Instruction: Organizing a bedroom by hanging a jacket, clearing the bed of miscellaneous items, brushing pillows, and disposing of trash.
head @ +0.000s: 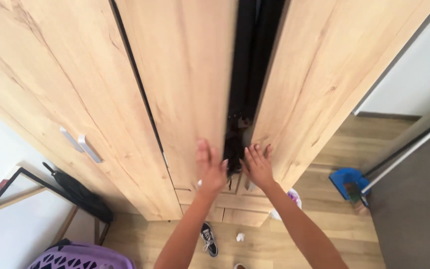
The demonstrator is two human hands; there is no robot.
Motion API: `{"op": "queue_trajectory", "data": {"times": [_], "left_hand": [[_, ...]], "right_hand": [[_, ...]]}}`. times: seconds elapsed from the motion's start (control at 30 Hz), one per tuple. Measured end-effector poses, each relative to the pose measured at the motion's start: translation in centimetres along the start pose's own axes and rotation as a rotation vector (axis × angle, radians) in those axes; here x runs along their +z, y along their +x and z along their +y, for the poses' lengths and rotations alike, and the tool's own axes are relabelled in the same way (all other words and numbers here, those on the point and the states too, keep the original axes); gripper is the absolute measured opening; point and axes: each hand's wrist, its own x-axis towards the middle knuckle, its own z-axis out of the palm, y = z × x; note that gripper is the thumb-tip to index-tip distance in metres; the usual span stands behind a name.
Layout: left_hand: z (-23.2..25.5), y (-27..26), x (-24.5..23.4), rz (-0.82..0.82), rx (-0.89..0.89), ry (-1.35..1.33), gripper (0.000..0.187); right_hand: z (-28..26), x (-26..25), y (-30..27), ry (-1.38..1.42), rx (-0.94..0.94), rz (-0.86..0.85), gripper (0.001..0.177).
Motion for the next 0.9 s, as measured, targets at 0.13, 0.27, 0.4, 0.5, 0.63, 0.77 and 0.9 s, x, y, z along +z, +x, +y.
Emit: {"op": "queue_trajectory", "data": {"times": [0.13,0.27,0.4,0.5,0.63,0.77,0.9], "left_hand": [[0.6,2.4,4.9,-0.039,0.076,0.203,0.060],[-1.0,2.5,8.4,-0.021,0.074,0.276,0.062],[-2.5,3.0,10.1,-0.137,0.064,0.310,0.069],[-3.2,3.8,10.9,-0.216,0.047,0.373,0.072],[-4.5,2.8,12.1,-0.322,-0.009,0.443,0.069],[-1.8,1.0,9.0,-0.313,-0.142,0.479,0.067],[1.6,-6.9,3.1,-0.350,-0.330,0.629,0.063]], "right_hand": [[0.9,2.7,0.3,-0.022,0.029,-0.088,0.080],[3.0,2.6,0.7,0.021,0.060,-0.162,0.080],[5.6,3.1,0.3,0.099,0.154,-0.377,0.076],[6.5,4.7,-0.3,0.134,0.157,-0.407,0.074],[5.9,5.3,0.1,0.177,0.121,-0.343,0.076],[2.8,5.3,-0.4,0.325,0.035,-0.411,0.073],[-3.8,4.4,-3.1,0.472,-0.155,-0.415,0.081]]}}
